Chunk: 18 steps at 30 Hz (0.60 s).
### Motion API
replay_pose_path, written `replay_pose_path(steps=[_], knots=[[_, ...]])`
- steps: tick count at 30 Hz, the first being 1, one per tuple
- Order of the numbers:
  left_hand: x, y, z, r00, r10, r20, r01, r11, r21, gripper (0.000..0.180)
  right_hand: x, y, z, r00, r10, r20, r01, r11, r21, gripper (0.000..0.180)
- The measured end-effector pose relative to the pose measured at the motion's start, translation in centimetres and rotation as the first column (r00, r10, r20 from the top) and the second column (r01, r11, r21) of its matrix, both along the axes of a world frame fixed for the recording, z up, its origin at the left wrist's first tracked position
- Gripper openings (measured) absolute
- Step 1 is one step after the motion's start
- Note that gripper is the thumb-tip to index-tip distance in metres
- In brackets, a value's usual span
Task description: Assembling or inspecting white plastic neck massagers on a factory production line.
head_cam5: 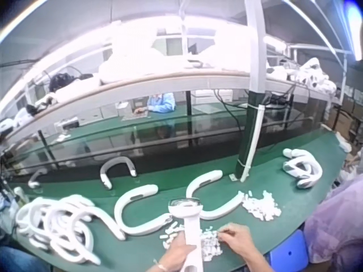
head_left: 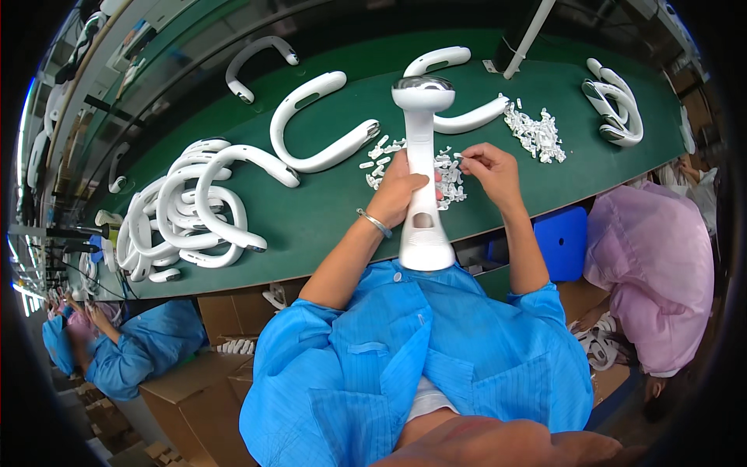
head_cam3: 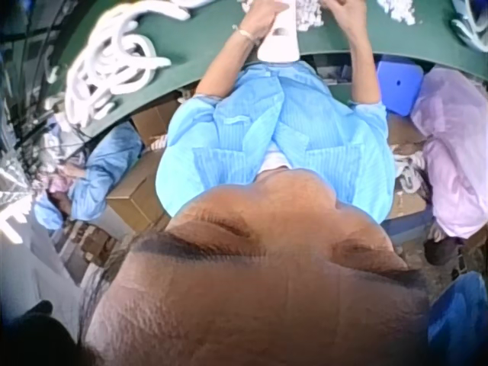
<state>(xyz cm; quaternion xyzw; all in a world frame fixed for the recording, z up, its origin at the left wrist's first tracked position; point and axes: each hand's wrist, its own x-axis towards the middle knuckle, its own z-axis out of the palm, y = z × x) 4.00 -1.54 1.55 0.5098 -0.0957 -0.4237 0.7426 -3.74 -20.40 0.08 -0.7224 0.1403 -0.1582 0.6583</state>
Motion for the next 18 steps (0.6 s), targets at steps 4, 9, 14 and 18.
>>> replay_pose_path(steps=[4, 9, 14, 18], knots=[[-1.1, -1.5, 0.1, 0.995, 0.088, -0.050, -0.095, 0.982, -0.163, 0.047, -0.8, 1.9, 2.6, 0.970, 0.113, 0.217, -0.145, 0.980, 0.139, 0.008], [-1.7, -2.1, -1.2, 0.991, -0.004, -0.134, -0.042, 0.942, -0.333, 0.060, -1.2, 3.7, 3.7, 0.988, 0.113, 0.107, -0.140, 0.945, 0.295, 0.009], [-1.8, -1.5, -1.4, 0.998, 0.015, -0.064, -0.038, 0.931, -0.363, 0.068, -1.3, 4.3, 3.6, 0.992, 0.104, 0.069, -0.112, 0.987, 0.113, 0.013], [-1.4, -0.7, -1.6, 0.962, -0.104, 0.253, 0.132, 0.986, -0.099, 0.071, -1.5, 4.2, 4.5, 0.978, 0.191, 0.080, -0.157, 0.936, -0.315, 0.024]])
